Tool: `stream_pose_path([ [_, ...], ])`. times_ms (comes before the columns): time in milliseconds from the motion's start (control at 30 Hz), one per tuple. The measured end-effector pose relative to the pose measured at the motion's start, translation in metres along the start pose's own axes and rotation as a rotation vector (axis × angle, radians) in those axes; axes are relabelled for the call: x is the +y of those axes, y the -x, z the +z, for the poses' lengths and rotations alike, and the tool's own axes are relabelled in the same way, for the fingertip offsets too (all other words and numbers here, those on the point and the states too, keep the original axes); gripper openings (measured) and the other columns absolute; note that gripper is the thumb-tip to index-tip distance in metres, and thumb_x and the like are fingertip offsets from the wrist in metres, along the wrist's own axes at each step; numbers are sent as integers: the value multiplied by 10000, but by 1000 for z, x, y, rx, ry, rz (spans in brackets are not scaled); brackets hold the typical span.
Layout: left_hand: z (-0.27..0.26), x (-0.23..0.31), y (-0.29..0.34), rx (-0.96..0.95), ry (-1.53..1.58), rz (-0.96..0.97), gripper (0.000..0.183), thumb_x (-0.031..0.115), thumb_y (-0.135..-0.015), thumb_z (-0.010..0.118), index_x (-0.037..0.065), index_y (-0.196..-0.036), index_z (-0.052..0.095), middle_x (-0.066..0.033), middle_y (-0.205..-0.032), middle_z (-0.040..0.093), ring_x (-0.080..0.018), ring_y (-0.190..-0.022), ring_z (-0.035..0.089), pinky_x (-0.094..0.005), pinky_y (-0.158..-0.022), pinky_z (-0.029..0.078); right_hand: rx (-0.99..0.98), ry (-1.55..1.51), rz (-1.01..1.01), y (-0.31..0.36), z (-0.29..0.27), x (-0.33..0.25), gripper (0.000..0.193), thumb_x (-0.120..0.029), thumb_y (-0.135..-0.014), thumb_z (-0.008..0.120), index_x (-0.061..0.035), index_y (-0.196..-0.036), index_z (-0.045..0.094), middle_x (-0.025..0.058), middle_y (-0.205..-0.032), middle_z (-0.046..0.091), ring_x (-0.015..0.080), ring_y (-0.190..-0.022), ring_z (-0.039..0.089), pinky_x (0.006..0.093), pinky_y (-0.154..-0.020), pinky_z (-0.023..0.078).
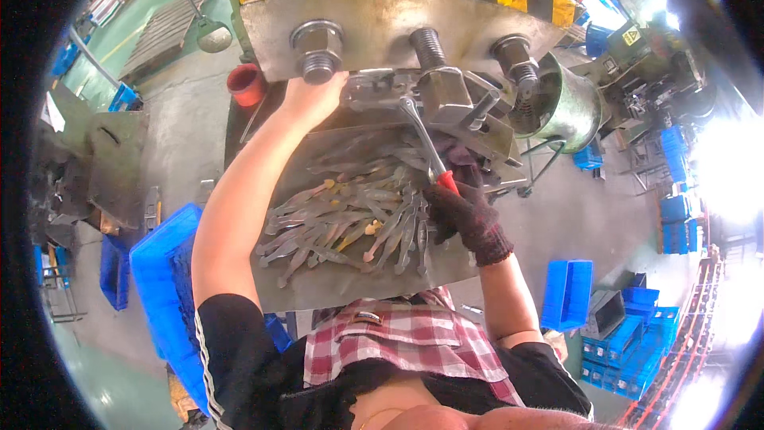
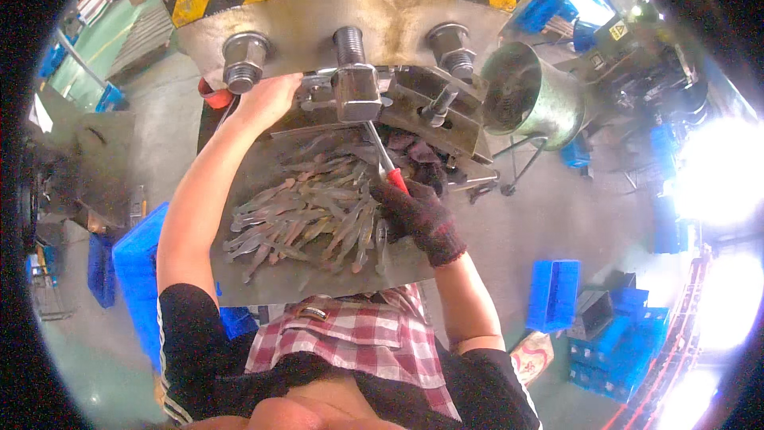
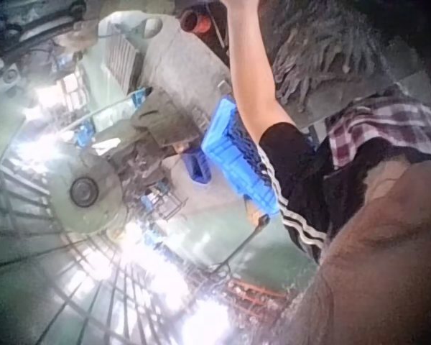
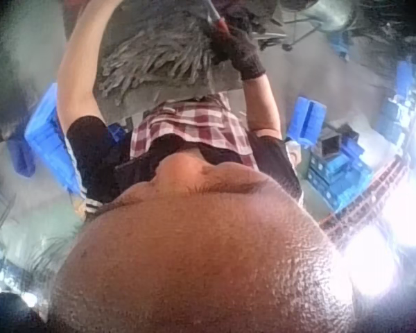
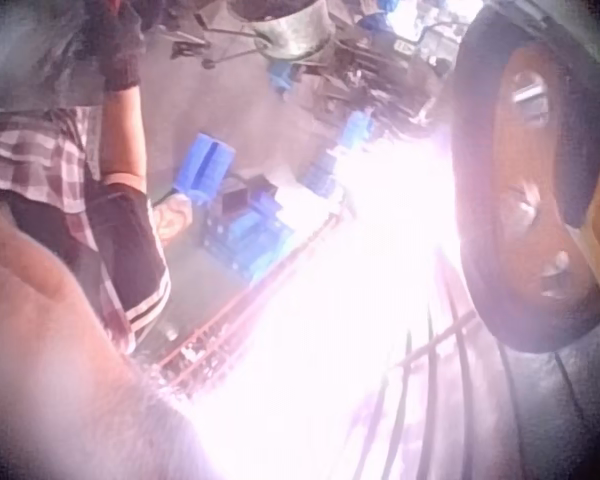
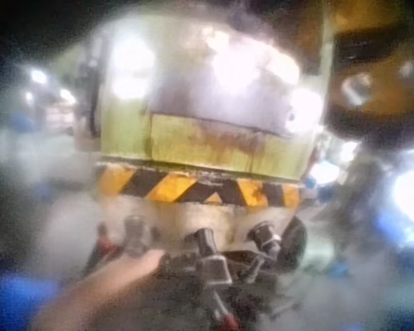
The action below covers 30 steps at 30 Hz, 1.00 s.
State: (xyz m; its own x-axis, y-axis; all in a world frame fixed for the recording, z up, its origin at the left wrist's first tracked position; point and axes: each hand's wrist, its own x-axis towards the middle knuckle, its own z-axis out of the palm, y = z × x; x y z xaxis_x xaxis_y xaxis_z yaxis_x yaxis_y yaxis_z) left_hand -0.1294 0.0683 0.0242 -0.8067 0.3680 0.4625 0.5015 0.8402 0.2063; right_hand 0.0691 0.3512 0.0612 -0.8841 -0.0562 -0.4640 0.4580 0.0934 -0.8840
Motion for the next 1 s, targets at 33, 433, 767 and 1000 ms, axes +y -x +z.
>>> stream_pose_path([
  [33, 4, 0, -8, 66, -56, 30, 192, 180, -908, 531, 87, -1039, 636, -146, -912, 664, -349, -812, 647, -428, -721, 510, 9, 1, -1, -2, 0, 0, 382, -417, -852, 631, -42, -929, 639, 18, -697, 573, 107, -556, 537, 250, -487, 427],
  [433, -51, -10, 72, 257, -10, -420, 232, 268, -905, 546, 74, -944, 669, -173, -803, 659, -384, -730, 631, -451, -659, 489, 88, 605, -4, -53, 27, -64, 588, -576, -856, 488, -84, -1140, 638, 187, -981, 662, 324, -967, 624, 380, -878, 434],
  [767, -55, 25, 112, 193, 341, -531, 243, 232, -898, 604, 41, -1033, 671, -187, -883, 674, -299, -669, 650, -351, -630, 487, 166, 696, 96, -62, 24, -54, 685, -648, -784, 534, -96, -1181, 622, 215, -1096, 636, 357, -1076, 595, 411, -925, 432],
  [1000, -40, 34, 113, 51, 428, -375, 203, 175, -874, 614, 24, -1001, 660, -107, -768, 647, -232, -686, 627, -334, -630, 476, -144, 314, 34, -19, 5, -3, 511, -507, -823, 631, -61, -1071, 658, 40, -768, 628, 140, -677, 591, 277, -609, 470],
])
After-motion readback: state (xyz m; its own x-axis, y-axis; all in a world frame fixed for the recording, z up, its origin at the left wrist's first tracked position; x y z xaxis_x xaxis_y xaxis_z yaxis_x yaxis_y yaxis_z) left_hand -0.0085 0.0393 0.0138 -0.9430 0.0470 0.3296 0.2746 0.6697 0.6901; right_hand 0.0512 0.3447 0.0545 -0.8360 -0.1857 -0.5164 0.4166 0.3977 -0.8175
